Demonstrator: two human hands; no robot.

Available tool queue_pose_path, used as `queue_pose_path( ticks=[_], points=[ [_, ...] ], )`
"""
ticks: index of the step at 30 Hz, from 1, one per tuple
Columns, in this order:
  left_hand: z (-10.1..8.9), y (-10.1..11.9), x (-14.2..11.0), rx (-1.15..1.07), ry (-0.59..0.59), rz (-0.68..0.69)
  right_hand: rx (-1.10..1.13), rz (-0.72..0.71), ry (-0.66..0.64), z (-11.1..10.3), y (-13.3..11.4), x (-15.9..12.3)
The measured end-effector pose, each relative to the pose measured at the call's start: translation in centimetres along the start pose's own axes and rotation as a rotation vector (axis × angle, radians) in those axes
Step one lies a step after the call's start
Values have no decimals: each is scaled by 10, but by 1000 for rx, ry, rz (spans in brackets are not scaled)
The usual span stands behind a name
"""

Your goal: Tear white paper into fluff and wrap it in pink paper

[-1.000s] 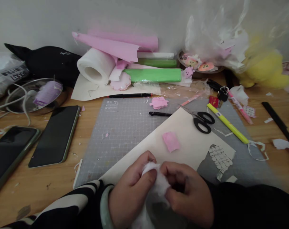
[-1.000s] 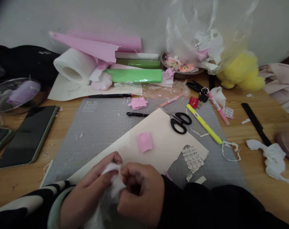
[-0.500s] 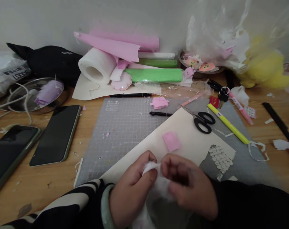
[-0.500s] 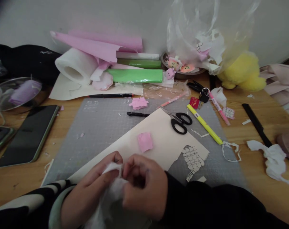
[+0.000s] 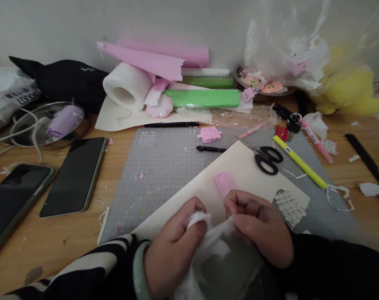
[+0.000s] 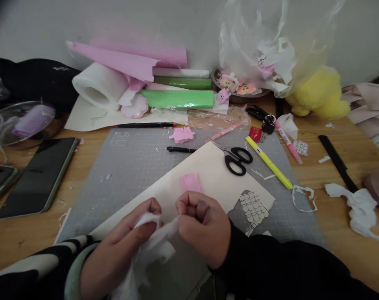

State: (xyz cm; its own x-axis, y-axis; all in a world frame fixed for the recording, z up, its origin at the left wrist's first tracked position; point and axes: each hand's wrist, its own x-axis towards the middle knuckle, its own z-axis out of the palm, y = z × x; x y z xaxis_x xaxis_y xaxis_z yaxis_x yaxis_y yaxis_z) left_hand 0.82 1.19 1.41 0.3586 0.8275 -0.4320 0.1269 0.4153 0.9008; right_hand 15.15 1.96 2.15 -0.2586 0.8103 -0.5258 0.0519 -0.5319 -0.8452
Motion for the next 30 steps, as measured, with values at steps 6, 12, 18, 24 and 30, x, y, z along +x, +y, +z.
queue_pose_path(
  ticks=[6,12,18,24,30],
  points=[
    [0,1,0,15,-9,-18,-4,0,-43,1,-1,-2],
    [0,0,-1,-1,-16,-10,-77,14,-39,2,-2,-3],
    [0,-1,0,13,8,10,44,20,22,-2,-3,0],
    [1,0,1,-20,-4,-8,-90,21,-45,-1,-5,-1],
    [0,-3,0,-18,-10,-19,-136,25,-2,-1,-7,0]
  ],
)
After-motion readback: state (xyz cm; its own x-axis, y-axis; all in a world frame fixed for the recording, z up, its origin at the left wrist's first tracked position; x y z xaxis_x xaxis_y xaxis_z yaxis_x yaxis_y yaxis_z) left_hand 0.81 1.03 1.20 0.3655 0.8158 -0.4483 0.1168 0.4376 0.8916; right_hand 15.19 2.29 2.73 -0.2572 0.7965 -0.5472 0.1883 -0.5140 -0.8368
